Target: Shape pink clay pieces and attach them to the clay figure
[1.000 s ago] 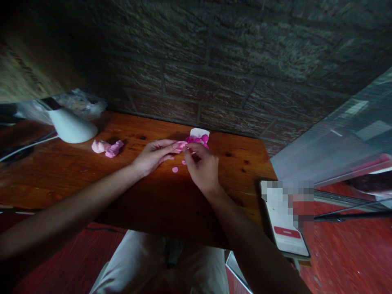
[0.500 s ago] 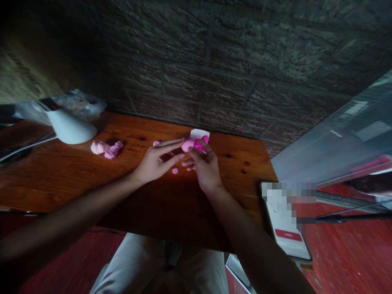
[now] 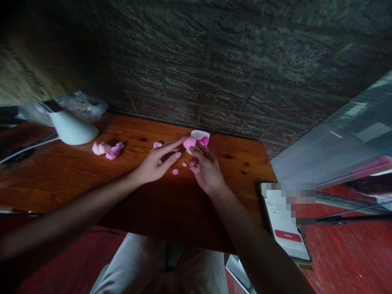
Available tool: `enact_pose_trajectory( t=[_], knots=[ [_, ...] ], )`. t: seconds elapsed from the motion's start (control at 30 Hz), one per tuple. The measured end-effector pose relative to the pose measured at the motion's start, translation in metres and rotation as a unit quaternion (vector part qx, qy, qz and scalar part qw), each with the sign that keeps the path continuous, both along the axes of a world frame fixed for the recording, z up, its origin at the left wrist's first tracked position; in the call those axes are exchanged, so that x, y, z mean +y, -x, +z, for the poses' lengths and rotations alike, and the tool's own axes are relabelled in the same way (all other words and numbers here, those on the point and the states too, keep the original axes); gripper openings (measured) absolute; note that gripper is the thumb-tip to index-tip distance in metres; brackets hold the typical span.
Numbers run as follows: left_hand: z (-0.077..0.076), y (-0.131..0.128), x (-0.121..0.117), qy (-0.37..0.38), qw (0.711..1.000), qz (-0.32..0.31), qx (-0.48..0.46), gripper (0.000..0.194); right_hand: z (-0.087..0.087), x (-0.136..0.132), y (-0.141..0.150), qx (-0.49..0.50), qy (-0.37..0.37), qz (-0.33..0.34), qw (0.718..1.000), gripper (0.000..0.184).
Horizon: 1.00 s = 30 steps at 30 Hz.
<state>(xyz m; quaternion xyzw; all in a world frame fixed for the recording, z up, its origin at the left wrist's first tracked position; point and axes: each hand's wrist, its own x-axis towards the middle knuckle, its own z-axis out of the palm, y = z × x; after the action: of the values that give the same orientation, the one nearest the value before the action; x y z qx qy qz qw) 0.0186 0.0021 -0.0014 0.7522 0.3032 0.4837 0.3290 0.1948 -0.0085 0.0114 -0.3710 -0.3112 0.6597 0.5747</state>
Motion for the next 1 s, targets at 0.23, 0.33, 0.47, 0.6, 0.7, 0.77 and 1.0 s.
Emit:
enact_pose_trajectory(
  t=[0.23,0.33,0.47,0.6,0.7,0.77,1.0],
  knots=[
    [0.0,0.003,0.01,0.29,0.932,-0.049,-0.21,0.046,0.007,-0.001,0.0,0.064,0.019,0.054,0.996,0.034],
    [-0.001,0.003,0.01,0.376,0.886,-0.098,-0.254,0.033,0.007,-0.002,0.001,0.069,0.021,0.071,0.995,0.041],
    [-0.001,0.002,0.01,0.4,0.858,-0.11,-0.302,0.032,0.006,-0.001,0.002,0.058,0.022,0.068,0.996,0.044],
    [-0.003,0.002,0.012,0.405,0.845,-0.124,-0.327,0.027,0.005,0.0,0.002,0.072,0.03,0.082,0.994,0.047],
    [-0.003,0.002,0.012,0.417,0.84,-0.121,-0.325,0.026,0.005,0.0,0.003,0.07,0.03,0.092,0.993,0.044],
    [-0.003,0.001,0.011,0.424,0.836,-0.13,-0.324,0.023,0.004,0.0,0.004,0.064,0.024,0.099,0.993,0.041],
    [-0.001,0.001,0.008,0.423,0.836,-0.152,-0.314,0.02,0.003,-0.003,0.008,0.043,0.007,0.08,0.996,0.043]
  ],
)
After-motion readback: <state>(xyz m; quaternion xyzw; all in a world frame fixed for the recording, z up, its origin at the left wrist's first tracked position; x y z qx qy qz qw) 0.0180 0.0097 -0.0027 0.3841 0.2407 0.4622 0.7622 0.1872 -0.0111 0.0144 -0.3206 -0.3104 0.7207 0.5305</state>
